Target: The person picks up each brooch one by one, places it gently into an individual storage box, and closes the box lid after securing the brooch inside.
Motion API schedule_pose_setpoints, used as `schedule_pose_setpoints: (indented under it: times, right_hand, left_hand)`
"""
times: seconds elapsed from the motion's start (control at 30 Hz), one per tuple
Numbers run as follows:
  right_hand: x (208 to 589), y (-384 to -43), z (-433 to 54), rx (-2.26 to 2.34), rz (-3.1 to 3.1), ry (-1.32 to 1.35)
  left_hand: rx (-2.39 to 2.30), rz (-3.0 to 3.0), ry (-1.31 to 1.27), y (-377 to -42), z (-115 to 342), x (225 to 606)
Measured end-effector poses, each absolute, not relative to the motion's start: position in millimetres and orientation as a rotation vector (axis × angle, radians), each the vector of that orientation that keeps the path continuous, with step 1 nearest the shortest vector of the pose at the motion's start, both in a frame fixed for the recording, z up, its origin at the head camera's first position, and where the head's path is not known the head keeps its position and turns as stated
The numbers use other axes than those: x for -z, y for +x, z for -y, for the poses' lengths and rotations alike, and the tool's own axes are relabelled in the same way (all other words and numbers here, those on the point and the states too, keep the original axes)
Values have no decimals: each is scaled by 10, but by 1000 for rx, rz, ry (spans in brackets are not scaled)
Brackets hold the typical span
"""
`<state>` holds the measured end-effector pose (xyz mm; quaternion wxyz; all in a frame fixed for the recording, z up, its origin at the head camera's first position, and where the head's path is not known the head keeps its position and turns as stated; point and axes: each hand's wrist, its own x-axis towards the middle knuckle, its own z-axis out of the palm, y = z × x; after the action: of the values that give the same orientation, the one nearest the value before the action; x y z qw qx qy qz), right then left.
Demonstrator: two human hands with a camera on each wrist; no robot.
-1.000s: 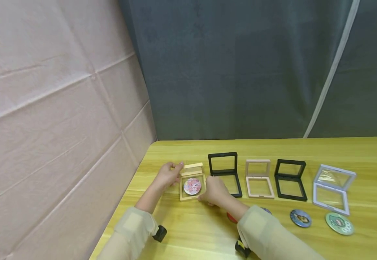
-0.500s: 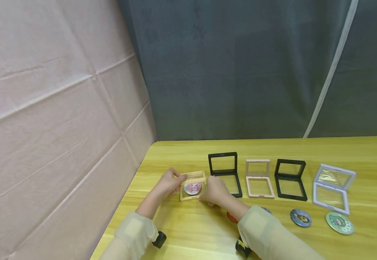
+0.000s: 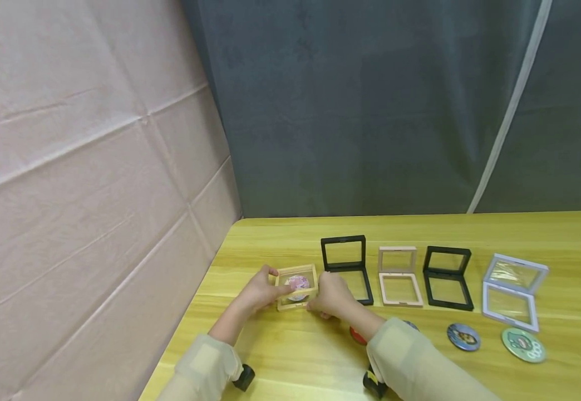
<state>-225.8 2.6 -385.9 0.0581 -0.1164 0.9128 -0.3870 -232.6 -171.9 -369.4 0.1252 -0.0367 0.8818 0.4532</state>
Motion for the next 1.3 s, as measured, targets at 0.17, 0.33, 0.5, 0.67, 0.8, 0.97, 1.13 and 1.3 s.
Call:
schedule_pose_setpoints:
  times: [0.17,0.33,0.5,0.67,0.8,0.97,1.13,1.3]
  right_hand:
    - [3858,-2255,-28,1160,-2780,-359]
    - [3858,-2259,-29,1154,-2781,-357]
    - [3860,-2257,-33,1154,-2780,-358]
    - [3866,-2254,-35,1161,-2775,-372]
    - [3869,-2256,-36,1148,-2782,-377]
    - [3865,-2258,-34,1145,-2785,-381]
    - [3855,-2252,-28,1138,-2784,-379]
    - [3851,-2250,-23,1133,-2784,-369]
  left_hand:
    - [-1243,-2612,-93,-2321,1718,3726]
    - [-1218,-2631,-87,-2317,1704,3738]
    - [-1192,-2665,-98,-2310,1689,3739]
    - [-1127,-2711,-90,-2283,1682,3733]
    - [-1056,-2736,-74,-2269,1677,3728]
    - [-995,-2763,-57,-2271,1678,3738]
    - [-974,-2782,-46,-2274,1680,3745]
    - [-974,-2787,-39,-2276,1681,3752]
